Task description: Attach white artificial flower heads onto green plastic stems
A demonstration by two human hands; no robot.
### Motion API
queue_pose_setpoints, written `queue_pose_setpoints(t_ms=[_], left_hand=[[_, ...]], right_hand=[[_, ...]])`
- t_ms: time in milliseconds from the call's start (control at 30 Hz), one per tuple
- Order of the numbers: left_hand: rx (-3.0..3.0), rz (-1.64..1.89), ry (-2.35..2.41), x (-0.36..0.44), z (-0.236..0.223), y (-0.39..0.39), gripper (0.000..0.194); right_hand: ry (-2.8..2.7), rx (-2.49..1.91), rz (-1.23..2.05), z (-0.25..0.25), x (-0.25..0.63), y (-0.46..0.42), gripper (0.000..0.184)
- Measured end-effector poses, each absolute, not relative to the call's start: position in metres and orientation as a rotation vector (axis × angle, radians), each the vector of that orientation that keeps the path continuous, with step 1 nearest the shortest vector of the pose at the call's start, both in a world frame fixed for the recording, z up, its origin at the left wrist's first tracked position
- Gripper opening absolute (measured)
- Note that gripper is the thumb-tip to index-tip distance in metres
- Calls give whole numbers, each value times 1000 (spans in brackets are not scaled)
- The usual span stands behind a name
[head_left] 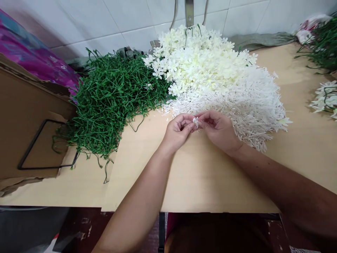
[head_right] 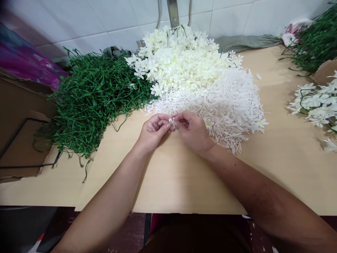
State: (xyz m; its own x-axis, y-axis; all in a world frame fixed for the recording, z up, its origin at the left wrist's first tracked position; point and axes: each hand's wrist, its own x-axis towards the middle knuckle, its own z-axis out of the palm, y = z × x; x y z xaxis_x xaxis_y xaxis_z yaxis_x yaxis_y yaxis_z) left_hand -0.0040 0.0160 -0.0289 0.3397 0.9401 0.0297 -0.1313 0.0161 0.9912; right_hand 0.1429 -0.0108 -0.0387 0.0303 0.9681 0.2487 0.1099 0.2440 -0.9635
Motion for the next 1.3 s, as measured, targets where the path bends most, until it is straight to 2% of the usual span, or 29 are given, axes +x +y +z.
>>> queue_pose_setpoints(t_ms=[267,833,1133,1300], left_hand=[[1241,1023,803,-6,-31,18,37],[1195,1007,822,-5,-28,17,38],[1212,1002,816,-6,-28,17,31],[1229,1000,821,-6,-30,17,31]], right_hand=[[-1495,-1098,717,-42,146,-9,3],[-1749,-1042,173,-38,147,-10,10],[-1836,-1114,39,-38,147,-11,14],[-1811,-1105,123,-39,145,-11,13]])
